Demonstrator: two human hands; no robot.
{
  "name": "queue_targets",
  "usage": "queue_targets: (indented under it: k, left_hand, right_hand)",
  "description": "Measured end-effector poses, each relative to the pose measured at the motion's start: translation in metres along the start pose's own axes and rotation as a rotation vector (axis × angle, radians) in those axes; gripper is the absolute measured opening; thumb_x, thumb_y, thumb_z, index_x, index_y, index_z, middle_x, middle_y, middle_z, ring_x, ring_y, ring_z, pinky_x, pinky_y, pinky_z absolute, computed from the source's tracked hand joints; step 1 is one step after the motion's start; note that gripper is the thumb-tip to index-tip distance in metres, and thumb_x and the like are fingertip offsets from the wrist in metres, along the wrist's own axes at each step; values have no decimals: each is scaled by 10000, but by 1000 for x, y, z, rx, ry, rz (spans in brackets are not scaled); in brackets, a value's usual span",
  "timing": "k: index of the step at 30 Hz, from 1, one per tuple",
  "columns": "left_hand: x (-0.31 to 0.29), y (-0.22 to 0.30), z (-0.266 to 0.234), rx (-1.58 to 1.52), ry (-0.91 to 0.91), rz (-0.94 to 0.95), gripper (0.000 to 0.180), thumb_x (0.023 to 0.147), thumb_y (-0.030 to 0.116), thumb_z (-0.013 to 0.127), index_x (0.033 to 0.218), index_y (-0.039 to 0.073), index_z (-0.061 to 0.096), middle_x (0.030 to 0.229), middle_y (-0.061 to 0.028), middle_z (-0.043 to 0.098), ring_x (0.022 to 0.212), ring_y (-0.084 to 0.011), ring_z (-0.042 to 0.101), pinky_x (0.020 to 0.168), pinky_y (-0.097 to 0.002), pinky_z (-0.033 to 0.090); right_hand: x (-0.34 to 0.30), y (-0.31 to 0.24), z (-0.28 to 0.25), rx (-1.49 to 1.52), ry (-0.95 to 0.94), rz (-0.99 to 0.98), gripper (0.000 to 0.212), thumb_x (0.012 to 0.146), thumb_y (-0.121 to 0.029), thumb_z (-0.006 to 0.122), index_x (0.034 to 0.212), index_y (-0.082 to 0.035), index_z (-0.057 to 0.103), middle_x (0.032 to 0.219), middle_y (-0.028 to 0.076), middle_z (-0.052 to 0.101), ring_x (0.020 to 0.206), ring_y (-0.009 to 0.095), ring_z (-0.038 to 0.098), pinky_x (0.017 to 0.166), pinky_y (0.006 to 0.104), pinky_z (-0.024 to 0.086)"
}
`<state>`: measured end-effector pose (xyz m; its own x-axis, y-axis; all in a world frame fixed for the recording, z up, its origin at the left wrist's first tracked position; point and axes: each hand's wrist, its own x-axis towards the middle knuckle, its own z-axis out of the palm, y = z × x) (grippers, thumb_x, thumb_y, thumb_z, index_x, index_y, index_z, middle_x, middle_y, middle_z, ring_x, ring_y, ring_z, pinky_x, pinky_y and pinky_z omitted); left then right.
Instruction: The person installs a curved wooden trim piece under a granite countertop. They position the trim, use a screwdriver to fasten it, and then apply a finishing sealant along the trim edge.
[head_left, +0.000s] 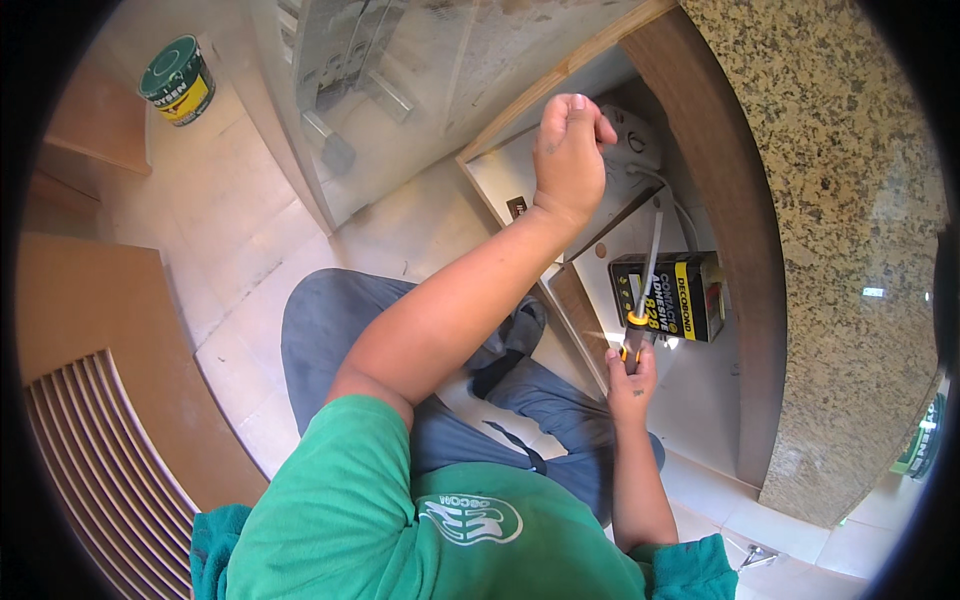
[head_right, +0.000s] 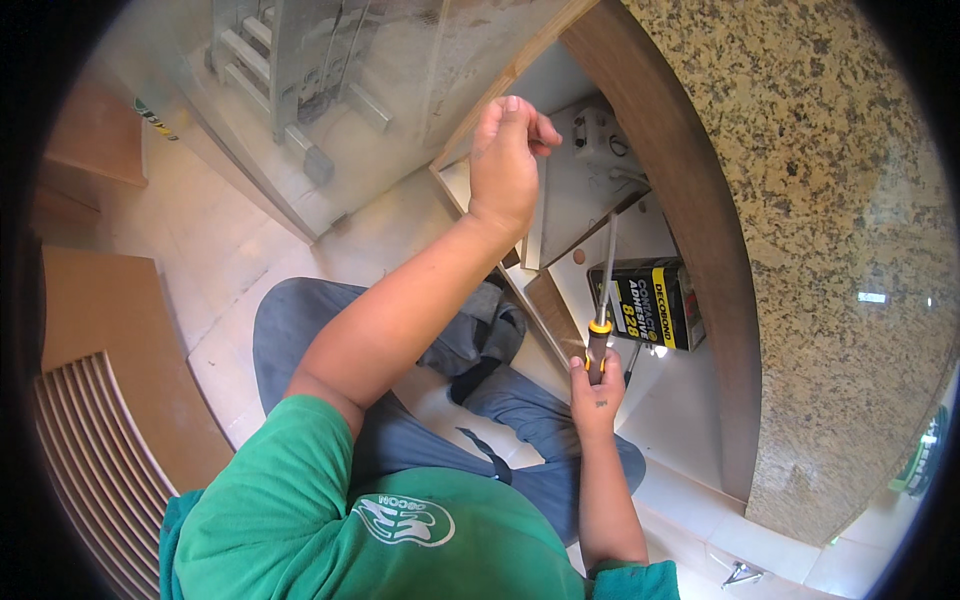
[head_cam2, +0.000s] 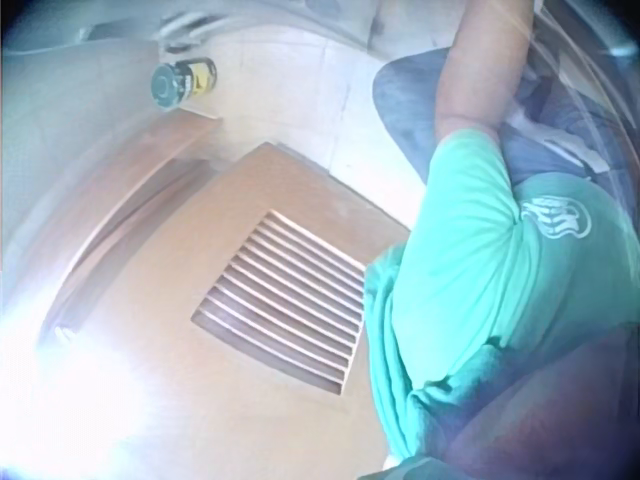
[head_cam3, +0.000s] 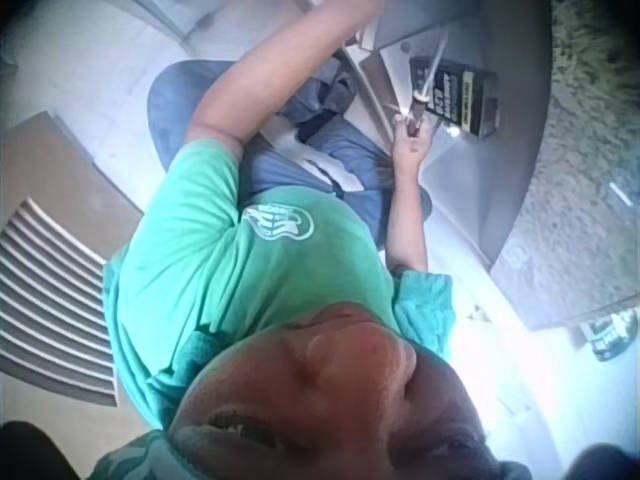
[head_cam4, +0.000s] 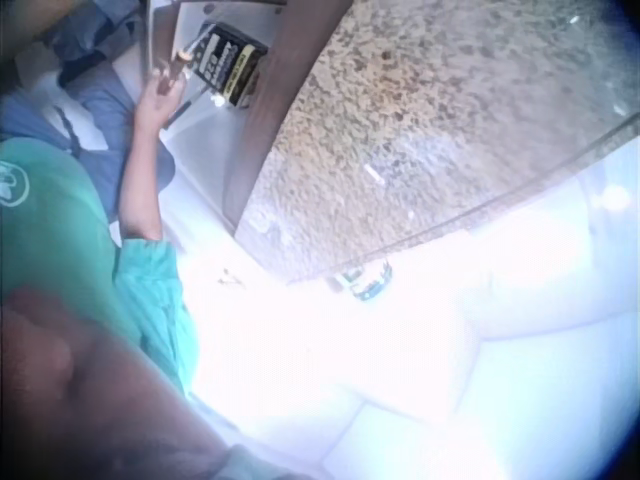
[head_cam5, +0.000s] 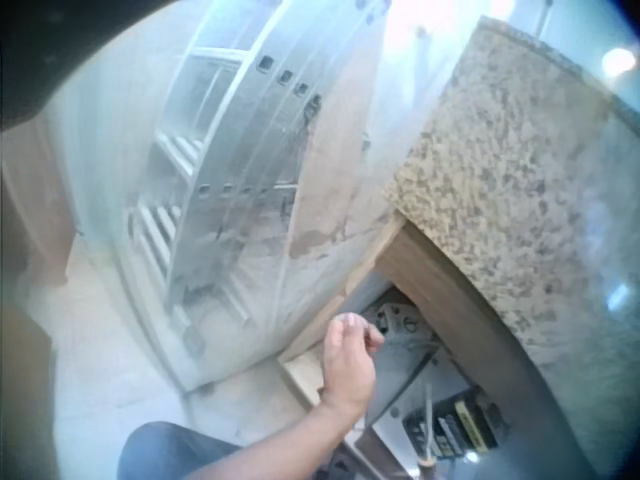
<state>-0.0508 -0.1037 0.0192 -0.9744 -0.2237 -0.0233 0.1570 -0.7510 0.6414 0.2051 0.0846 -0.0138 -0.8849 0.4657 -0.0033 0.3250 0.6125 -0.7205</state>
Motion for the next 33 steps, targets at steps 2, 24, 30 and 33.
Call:
queue_targets:
  k: [2, 24, 30, 33]
  left_hand:
    - [-3, -5, -2, 18, -15, -57, 468, 1105, 489, 375, 926, 90, 542, 813, -34, 620, 803, -133, 589, 755, -309, 468]
    - [-92, -14, 26, 38, -460, -20, 930, 922, 42, 575, 1656, 69, 5, 1568, -252, 380, 1074, -229, 641, 927, -337, 525]
    - [-94, -23, 26, 121, -417, -41, 870, 974, 71, 553, 1665, 103, 24, 1270, -164, 575, 888, -165, 600, 840, -321, 523]
    - [-94, -28, 27, 106, -430, -67, 849, 995, 104, 551, 1666, 102, 29, 1081, -108, 607, 811, -142, 579, 805, -304, 516]
  right_hand:
    - [0, -16, -6, 150, -56, -11, 238, 901, -87, 722, 1093, -12, 603, 824, 15, 585, 698, 90, 556, 652, 252, 464]
    - [43, -99, -1, 521, -328, 10, 400, 930, -226, 596, 1240, 24, 558, 863, 126, 668, 618, 190, 641, 577, 286, 556]
    - [57, -101, -2, 444, -352, 60, 299, 1017, -223, 544, 1204, 7, 586, 883, 109, 685, 608, 164, 627, 551, 279, 520]
    - [59, -91, 3, 379, -302, 13, 320, 1065, -282, 534, 1201, 2, 585, 852, 89, 683, 566, 143, 605, 499, 256, 483]
